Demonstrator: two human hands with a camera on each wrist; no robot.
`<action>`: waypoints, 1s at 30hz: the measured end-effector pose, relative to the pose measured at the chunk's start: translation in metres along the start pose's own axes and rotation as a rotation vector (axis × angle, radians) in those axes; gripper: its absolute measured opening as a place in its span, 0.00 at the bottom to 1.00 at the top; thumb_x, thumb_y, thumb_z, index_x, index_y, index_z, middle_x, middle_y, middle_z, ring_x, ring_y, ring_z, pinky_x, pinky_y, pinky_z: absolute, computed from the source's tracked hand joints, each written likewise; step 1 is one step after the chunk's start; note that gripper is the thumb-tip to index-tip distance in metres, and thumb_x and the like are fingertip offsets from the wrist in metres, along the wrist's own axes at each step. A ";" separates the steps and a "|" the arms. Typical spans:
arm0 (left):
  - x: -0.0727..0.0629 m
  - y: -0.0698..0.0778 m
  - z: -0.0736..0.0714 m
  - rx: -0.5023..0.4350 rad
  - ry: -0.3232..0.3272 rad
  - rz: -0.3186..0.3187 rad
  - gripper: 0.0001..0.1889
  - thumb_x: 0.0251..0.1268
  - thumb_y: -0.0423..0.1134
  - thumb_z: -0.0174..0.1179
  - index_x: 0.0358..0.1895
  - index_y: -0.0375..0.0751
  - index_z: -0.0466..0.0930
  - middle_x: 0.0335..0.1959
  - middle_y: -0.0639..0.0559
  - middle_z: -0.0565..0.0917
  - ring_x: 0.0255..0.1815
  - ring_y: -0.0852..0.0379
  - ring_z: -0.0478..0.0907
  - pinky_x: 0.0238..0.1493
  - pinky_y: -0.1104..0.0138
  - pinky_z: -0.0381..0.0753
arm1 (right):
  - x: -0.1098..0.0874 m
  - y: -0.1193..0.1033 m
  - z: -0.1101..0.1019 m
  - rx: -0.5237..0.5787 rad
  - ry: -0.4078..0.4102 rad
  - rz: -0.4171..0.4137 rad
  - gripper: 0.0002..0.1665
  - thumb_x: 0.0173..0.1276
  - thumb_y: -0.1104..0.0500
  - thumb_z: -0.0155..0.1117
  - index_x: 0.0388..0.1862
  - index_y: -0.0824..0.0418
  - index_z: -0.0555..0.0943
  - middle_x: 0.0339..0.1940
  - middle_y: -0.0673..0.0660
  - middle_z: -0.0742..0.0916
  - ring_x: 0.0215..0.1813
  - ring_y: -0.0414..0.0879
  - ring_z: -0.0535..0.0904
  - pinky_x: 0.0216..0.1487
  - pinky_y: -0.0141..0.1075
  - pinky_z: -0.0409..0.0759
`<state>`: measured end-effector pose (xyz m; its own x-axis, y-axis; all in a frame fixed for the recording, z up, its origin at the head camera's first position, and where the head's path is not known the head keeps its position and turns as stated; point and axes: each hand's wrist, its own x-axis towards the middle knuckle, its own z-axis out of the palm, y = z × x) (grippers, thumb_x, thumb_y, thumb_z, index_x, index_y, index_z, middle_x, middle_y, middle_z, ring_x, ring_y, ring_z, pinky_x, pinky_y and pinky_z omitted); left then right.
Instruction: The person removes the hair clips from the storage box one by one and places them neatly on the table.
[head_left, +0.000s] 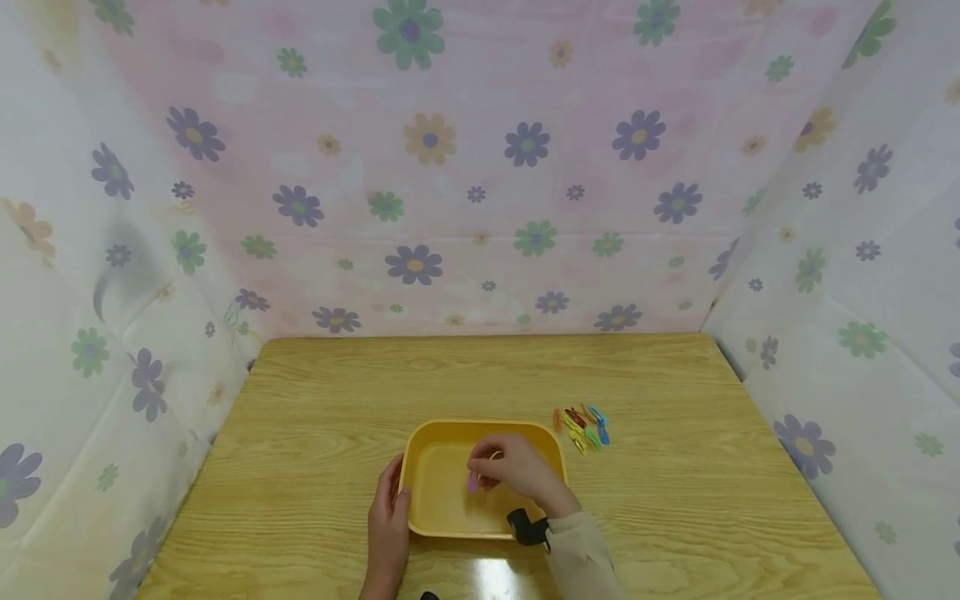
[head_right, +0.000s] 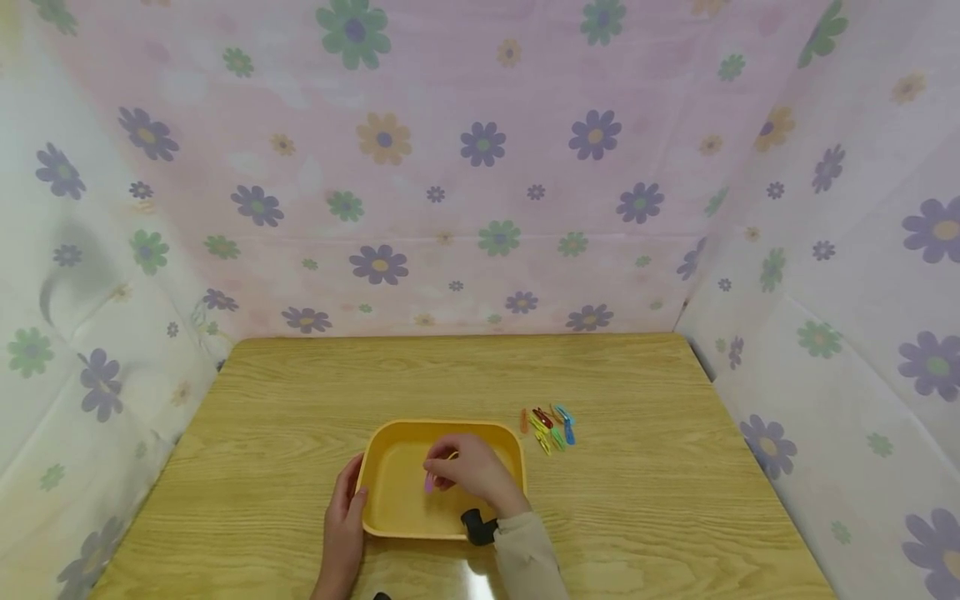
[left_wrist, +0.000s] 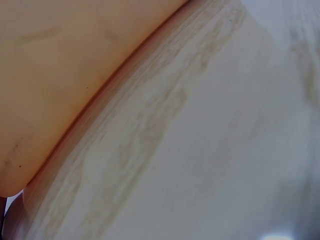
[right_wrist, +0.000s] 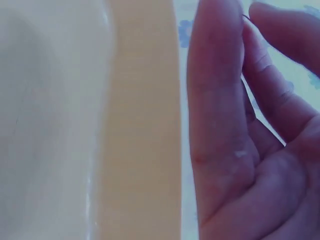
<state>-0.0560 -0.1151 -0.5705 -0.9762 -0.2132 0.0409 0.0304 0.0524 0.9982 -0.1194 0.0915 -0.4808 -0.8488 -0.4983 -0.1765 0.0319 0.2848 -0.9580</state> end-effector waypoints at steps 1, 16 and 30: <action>0.000 0.003 0.000 -0.001 0.002 -0.004 0.22 0.68 0.36 0.43 0.65 0.49 0.60 0.63 0.56 0.63 0.65 0.60 0.57 0.54 0.79 0.62 | -0.002 -0.002 0.000 0.016 0.009 0.004 0.12 0.61 0.58 0.59 0.36 0.67 0.79 0.29 0.58 0.82 0.29 0.54 0.80 0.33 0.47 0.79; -0.005 0.021 0.001 0.028 0.011 -0.001 0.22 0.69 0.35 0.42 0.65 0.43 0.59 0.64 0.53 0.62 0.65 0.58 0.56 0.55 0.80 0.61 | -0.031 -0.026 -0.004 0.164 0.155 0.040 0.15 0.61 0.60 0.59 0.36 0.74 0.77 0.29 0.62 0.83 0.30 0.53 0.80 0.35 0.43 0.80; -0.005 0.022 0.002 0.030 0.012 -0.006 0.22 0.68 0.33 0.42 0.65 0.44 0.60 0.63 0.55 0.63 0.64 0.60 0.58 0.53 0.81 0.62 | -0.042 -0.017 -0.010 0.230 0.293 0.057 0.13 0.61 0.61 0.59 0.37 0.72 0.75 0.32 0.65 0.82 0.32 0.56 0.80 0.35 0.45 0.80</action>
<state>-0.0506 -0.1110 -0.5485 -0.9737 -0.2251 0.0356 0.0180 0.0800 0.9966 -0.0901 0.1158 -0.4553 -0.9562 -0.2219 -0.1909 0.1731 0.0975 -0.9801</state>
